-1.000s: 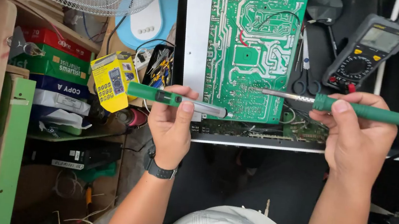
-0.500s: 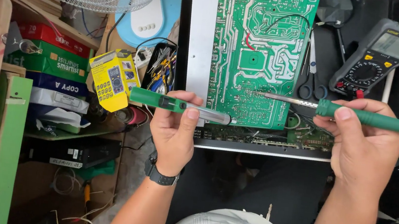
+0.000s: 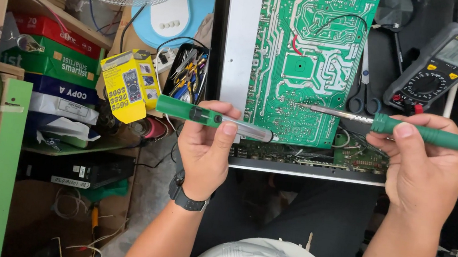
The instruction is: Desoldering electronic components from a printed circuit board using a soldering iron and a desoldering pump.
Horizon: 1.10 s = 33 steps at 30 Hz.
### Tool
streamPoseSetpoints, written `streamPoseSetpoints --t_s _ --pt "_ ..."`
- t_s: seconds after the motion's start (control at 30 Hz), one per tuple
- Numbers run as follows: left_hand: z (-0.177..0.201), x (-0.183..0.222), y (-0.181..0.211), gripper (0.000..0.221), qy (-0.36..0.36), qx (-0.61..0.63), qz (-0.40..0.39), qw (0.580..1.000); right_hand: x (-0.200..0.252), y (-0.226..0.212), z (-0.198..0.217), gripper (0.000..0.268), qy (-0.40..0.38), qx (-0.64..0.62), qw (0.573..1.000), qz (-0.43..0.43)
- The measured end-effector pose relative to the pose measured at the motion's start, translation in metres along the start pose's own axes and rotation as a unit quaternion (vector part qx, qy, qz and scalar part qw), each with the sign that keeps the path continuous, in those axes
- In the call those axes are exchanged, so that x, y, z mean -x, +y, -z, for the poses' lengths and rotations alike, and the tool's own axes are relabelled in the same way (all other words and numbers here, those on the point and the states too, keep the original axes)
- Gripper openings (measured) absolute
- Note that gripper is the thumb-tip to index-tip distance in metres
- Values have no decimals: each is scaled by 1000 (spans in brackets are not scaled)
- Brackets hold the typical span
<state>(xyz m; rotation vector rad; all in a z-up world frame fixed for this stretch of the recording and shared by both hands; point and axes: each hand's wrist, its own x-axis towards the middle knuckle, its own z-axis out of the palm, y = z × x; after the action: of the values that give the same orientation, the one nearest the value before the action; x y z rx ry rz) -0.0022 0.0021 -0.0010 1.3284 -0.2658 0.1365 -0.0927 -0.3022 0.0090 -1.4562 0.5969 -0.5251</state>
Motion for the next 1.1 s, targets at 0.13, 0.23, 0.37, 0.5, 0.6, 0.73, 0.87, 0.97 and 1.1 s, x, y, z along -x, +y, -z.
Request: streamPoseSetpoints --t_s 0.13,0.23,0.37,0.5,0.6,0.73,0.87,0.97,1.1 --pt "0 0 0 25 -1 4 -1 1000 -1 0 0 18 -2 -1 1000 -1" --pt "0 0 -1 25 1 10 -1 1000 -1 1 1 19 0 1 1000 -1" --pt "0 0 -1 25 0 8 -2 1000 -2 1 1 17 -1 -7 1000 -6" --pt "0 -1 -1 26 -2 5 1 1000 -1 -5 -2 18 -2 -10 1000 -13" --pt "-2 -2 1 25 4 22 -7 1000 -5 -3 0 17 -5 -37 999 -22" --pt "-6 -8 11 25 6 32 -5 999 -9 -3 0 16 -14 -56 998 -21" --pt "-18 -18 29 24 -25 111 -31 993 -12 -2 3 12 -37 -79 996 -28" --pt "-23 -30 31 23 -70 166 -34 983 -15 -1 3 12 -50 -92 994 -28" --pt "-30 -43 18 28 -125 259 20 958 -17 1 3 13 -53 -91 994 -30"
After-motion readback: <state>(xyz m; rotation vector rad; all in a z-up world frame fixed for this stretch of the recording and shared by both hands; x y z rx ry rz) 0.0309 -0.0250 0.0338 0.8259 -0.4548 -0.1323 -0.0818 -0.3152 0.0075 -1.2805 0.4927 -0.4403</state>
